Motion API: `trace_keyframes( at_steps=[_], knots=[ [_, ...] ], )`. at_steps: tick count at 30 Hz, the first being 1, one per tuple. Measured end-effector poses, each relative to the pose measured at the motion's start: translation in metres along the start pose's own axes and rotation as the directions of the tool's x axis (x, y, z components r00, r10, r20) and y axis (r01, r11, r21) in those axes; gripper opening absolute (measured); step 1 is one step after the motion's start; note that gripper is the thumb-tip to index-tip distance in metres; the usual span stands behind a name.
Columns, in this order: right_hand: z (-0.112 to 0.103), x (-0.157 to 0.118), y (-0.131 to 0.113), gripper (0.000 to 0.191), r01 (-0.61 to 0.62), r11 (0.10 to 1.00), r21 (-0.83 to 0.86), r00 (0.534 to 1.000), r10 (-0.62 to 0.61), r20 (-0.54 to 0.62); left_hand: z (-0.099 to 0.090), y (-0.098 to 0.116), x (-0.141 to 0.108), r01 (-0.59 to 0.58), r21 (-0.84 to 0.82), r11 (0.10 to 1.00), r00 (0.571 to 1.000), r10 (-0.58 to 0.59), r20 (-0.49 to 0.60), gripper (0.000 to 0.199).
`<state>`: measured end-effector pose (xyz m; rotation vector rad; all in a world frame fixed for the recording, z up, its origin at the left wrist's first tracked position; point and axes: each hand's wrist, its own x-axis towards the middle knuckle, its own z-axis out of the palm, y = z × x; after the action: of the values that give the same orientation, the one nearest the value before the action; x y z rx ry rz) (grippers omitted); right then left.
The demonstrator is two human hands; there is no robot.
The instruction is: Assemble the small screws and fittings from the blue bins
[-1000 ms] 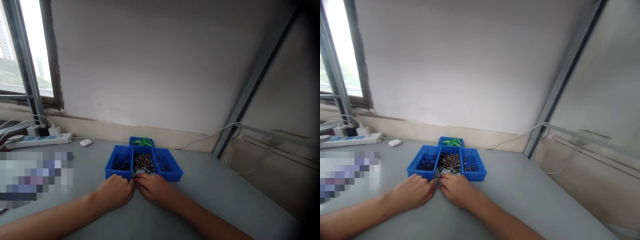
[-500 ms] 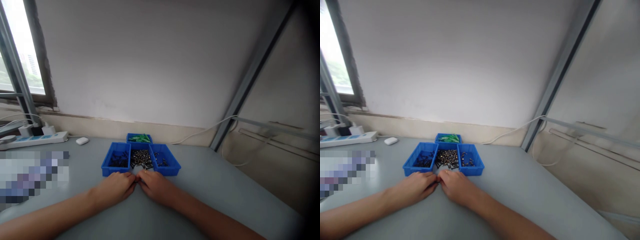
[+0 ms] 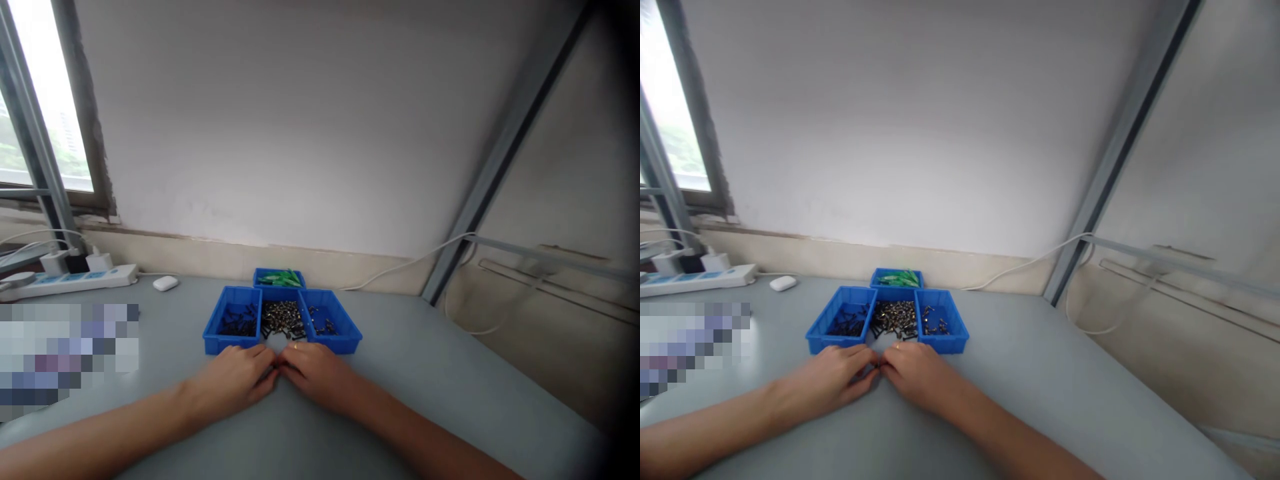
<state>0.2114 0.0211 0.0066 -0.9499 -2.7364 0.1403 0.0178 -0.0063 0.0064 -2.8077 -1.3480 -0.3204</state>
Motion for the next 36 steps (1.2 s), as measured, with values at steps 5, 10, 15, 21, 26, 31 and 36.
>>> trace_keyframes(
  at_steps=[5,10,15,21,26,31,36],
  knots=[
    [0.001,-0.001,0.001,0.004,0.028,0.996,0.086,1.0,-0.027,-0.013,0.0,0.0,-0.002,-0.085,-0.085,0.993,0.994,0.078,-0.077,0.016],
    [-0.001,0.001,0.005,0.009,0.058,0.991,0.119,0.998,-0.055,-0.026,-0.002,-0.003,-0.002,-0.13,-0.12,0.984,0.983,0.113,-0.142,0.019],
    [-0.008,-0.001,0.003,0.012,0.084,0.989,0.119,0.996,-0.085,0.002,-0.004,-0.004,-0.003,-0.124,-0.159,0.979,0.983,0.099,-0.156,0.021],
    [-0.014,-0.001,0.001,0.015,0.063,0.989,0.131,0.998,-0.06,-0.031,-0.007,-0.005,-0.004,-0.153,-0.218,0.964,0.974,0.109,-0.2,0.022],
    [-0.015,-0.001,0.001,0.021,0.091,0.98,0.178,0.995,-0.098,0.032,-0.007,-0.004,-0.003,-0.118,-0.233,0.965,0.976,0.07,-0.204,0.023],
    [-0.022,-0.004,0.004,0.019,0.076,0.994,0.074,0.997,-0.077,0.001,-0.007,-0.003,-0.002,-0.022,-0.194,0.981,0.983,-0.013,-0.182,0.018],
    [-0.026,-0.008,0.003,0.021,0.143,0.99,0.005,0.99,-0.143,0.0,-0.003,-0.001,-0.001,0.039,-0.071,0.997,0.995,-0.045,-0.085,0.015]
  ],
)
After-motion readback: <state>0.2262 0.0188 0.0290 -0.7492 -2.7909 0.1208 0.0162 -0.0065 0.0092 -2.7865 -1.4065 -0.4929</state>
